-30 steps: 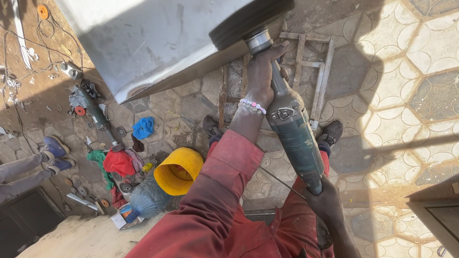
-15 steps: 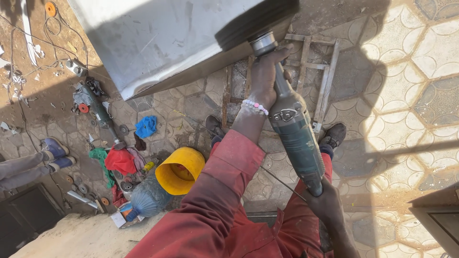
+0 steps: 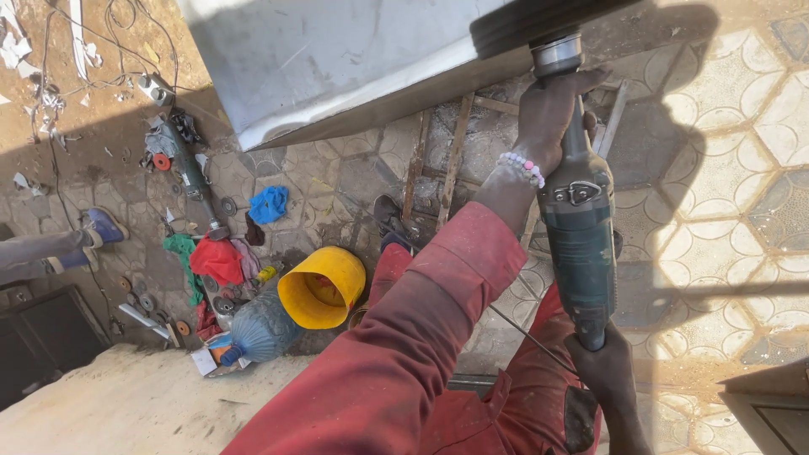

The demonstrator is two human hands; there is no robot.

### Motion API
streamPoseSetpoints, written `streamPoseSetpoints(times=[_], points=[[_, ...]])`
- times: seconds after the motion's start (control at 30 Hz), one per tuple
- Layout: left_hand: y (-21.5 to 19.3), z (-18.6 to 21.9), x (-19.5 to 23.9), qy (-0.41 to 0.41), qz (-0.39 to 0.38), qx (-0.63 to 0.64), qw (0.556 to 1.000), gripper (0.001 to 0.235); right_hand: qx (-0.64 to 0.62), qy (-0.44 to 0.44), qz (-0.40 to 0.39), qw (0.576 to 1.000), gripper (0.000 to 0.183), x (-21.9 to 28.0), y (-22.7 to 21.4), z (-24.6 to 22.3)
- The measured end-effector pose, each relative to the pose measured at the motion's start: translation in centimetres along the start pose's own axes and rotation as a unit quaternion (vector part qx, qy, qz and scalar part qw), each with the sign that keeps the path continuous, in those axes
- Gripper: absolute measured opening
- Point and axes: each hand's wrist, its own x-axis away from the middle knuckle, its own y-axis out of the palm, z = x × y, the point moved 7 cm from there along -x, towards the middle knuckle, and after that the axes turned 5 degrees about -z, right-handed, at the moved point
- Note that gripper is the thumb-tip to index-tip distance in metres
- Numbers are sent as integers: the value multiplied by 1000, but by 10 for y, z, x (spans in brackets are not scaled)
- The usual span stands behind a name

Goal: Using a power polisher to smooth and finish the surface of a large metal sheet.

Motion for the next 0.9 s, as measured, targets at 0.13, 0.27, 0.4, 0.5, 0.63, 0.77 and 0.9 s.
streamPoseSetpoints(times=[0.13, 0.27, 0.4, 0.5, 0.63, 0.77, 0.9], points=[[-52, 4, 4, 13, 8, 26, 1000, 57, 20, 9, -27, 999, 25, 10, 19, -14], [-134, 22, 34, 16, 51, 58, 997, 60, 44, -24, -87, 995, 23, 19, 56, -33], [-231, 40, 46, 52, 102, 115, 987, 32, 133, -76, -170, 973, 37, 14, 113, -41], [-302, 61, 55, 71, 137, 142, 978, 29, 179, -60, -220, 957, 51, 28, 148, -80], [-396, 81, 65, 89, 169, 153, 970, 29, 183, -97, -246, 947, 36, 25, 206, -97], [-487, 96, 82, 140, 240, 162, 947, 31, 278, -132, -235, 922, 74, -1, 266, -90], [-574, 89, 83, 122, 297, 204, 925, 28, 302, -150, -268, 902, 82, -20, 302, -95]])
